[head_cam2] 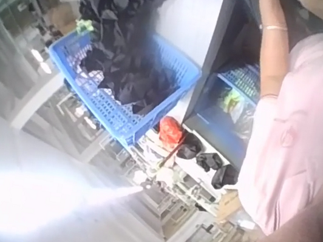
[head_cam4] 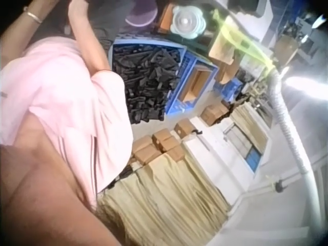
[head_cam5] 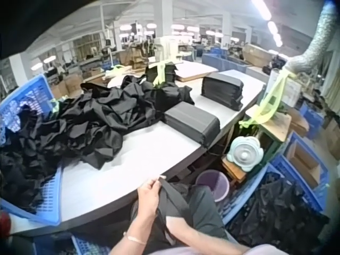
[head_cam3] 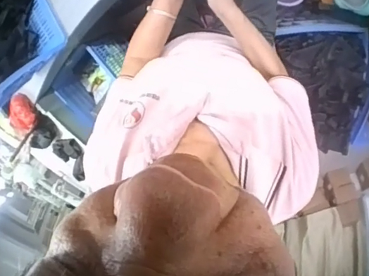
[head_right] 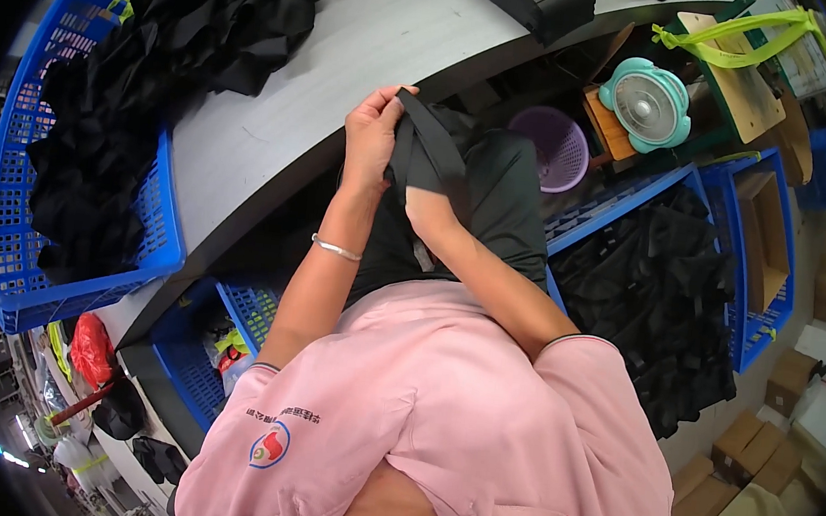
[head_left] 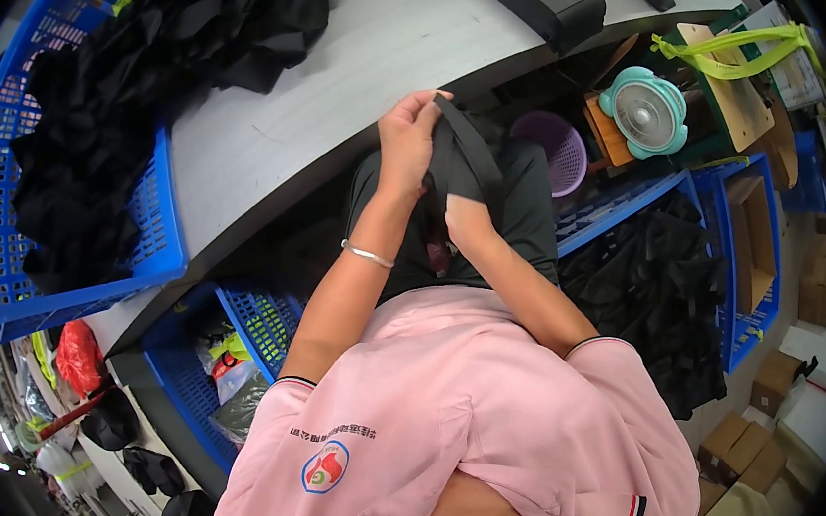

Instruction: The worker is inspecting and sorting black fabric pieces at a manufacturing workstation, folding and arranging them into bins.

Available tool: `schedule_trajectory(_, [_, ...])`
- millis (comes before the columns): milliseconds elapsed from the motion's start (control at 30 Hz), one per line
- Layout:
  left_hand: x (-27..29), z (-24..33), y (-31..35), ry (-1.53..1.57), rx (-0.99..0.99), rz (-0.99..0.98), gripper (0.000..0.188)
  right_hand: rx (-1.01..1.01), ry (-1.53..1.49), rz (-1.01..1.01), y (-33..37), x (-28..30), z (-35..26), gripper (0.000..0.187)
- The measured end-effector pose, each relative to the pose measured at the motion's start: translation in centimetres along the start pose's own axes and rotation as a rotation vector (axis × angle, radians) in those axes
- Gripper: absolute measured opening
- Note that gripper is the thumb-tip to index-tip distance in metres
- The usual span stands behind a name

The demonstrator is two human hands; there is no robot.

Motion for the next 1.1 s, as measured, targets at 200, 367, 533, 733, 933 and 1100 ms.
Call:
schedule_trajectory(200, [5.9, 2.2, -4.3, -0.203, -0.124, 0.183, 0.016, 0.069, 0.476, -0.435, 8.0, -1.1, -6.8, 0.025])
schedule_trajectory(367, [3.8, 4.5, -2.0, 0.052, -0.091, -0.031, 0.044, 0.152, 0.436, -0.445, 5.3, 1.9, -8.0, 0.020])
schedule_trajectory(533, [3.4, 2.7, 5.4, -0.022, 0.153, 0.023, 0.068, 0.298, 0.487, -0.413, 3.7, 1.7, -7.3, 0.017])
schedule_trajectory(733, [4.7, 1.7, 5.4, 0.378, 0.100, 0.221, 0.045, -0.023, 0.328, -0.454, 4.1, 1.5, -6.1, 0.020])
schedule_trajectory(933, [5.7, 2.0, 5.3, -0.031, -0.096, 0.207, 0.036, 0.438, 0.739, -0.095, 1.1, -1.1, -9.7, 0.049])
schedule_trajectory(1100, [5.6, 2.3, 6.4, 0.369, 0.148, 0.012, 0.041, 0.068, 0.466, 0.006, -3.7, 0.9, -4.9, 0.030])
Point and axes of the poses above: each hand's wrist, its own y-axis away from the middle knuckle, its own x-axis out of the back of the hand, z = x × y, the point moved 5 cm from there along -y, towards the middle knuckle, and after that the axes turned 3 degrees about z, right-handed, at the moved point
